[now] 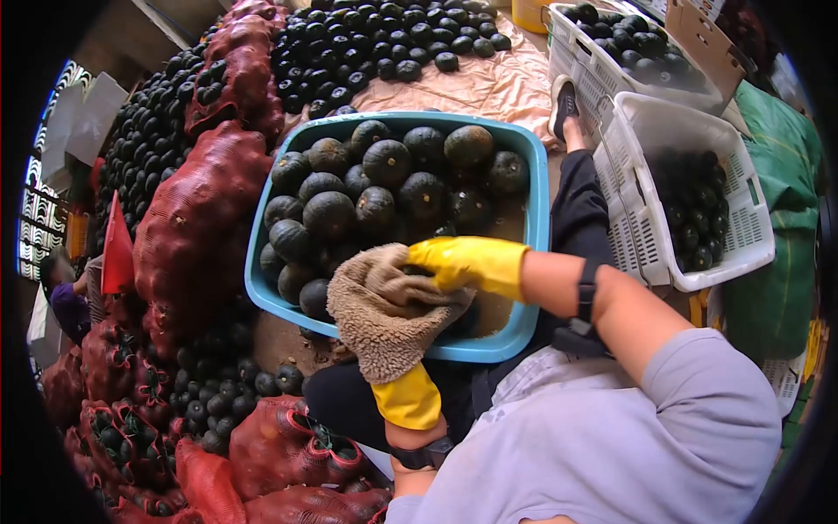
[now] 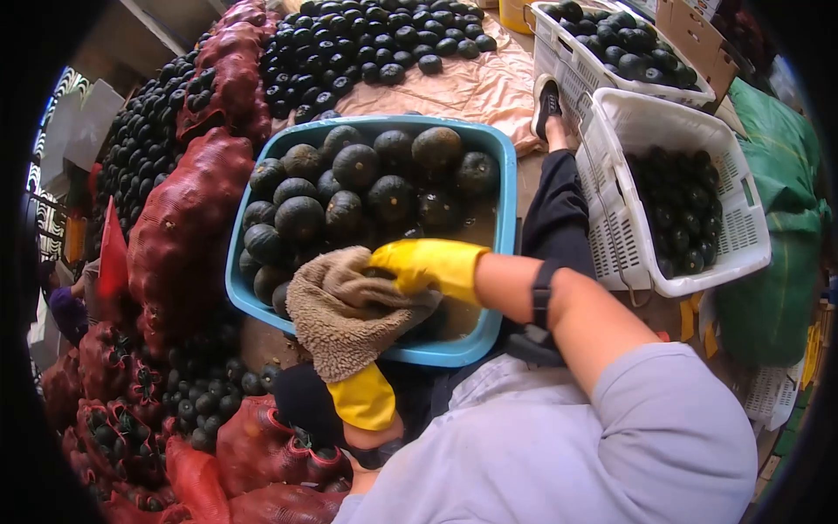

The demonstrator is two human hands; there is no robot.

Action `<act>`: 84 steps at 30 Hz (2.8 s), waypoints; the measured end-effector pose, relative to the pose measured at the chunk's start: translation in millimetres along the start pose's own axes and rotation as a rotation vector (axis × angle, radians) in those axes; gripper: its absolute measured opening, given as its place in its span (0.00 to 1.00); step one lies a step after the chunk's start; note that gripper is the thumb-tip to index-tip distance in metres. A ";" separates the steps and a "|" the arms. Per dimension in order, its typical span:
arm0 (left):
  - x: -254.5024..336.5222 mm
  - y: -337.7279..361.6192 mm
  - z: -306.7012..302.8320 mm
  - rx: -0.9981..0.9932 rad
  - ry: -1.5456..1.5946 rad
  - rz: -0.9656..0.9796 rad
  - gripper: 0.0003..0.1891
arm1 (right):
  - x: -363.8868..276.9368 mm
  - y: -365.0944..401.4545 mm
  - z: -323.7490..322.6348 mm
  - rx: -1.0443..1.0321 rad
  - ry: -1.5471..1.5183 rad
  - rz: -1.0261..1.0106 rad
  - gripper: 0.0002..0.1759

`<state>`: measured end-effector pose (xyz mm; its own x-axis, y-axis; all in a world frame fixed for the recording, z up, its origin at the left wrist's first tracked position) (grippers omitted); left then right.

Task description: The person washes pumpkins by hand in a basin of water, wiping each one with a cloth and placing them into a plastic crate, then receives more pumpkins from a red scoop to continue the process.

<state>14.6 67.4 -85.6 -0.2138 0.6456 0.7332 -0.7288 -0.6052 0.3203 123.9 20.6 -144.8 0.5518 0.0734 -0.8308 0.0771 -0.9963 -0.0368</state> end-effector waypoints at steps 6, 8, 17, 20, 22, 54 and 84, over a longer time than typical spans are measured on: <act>-12.7 5.7 -29.4 -0.058 -0.047 -0.119 0.28 | 19.7 1.6 -14.1 -0.113 0.036 0.278 0.43; 7.2 10.8 -34.8 0.075 -0.622 0.204 0.18 | 62.4 42.7 -21.5 -0.031 -0.503 0.627 0.42; 27.9 -12.2 1.6 0.116 -1.826 0.232 0.23 | 64.9 68.1 -9.6 -0.344 0.424 0.721 0.30; 49.4 24.6 59.8 0.123 -1.680 0.540 0.31 | 94.4 55.2 31.9 -0.526 0.545 0.694 0.30; 50.4 31.8 63.0 0.154 -1.577 0.624 0.33 | 125.5 50.2 49.1 -0.581 0.524 0.585 0.33; -5.5 29.1 33.0 0.111 -1.024 0.787 0.44 | -45.1 58.5 -39.1 0.313 -0.508 -0.042 0.35; 19.1 44.8 61.3 0.094 -1.350 0.919 0.48 | -73.3 71.1 -44.8 0.225 -0.078 0.287 0.45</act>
<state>17.8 24.1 -20.5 0.1996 -0.7480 0.6329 -0.6344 -0.5909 -0.4983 126.1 -53.7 -61.7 0.4586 -0.2056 -0.8645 -0.2610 -0.9611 0.0901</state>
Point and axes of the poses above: each hand's wrist, its own y-axis away from the middle knuckle, its own z-axis out of the palm, x = y × z, the point moved 9 cm from there along -y, towards the middle knuckle, and after that the axes turned 7 degrees about -y, right-handed, at the moved point
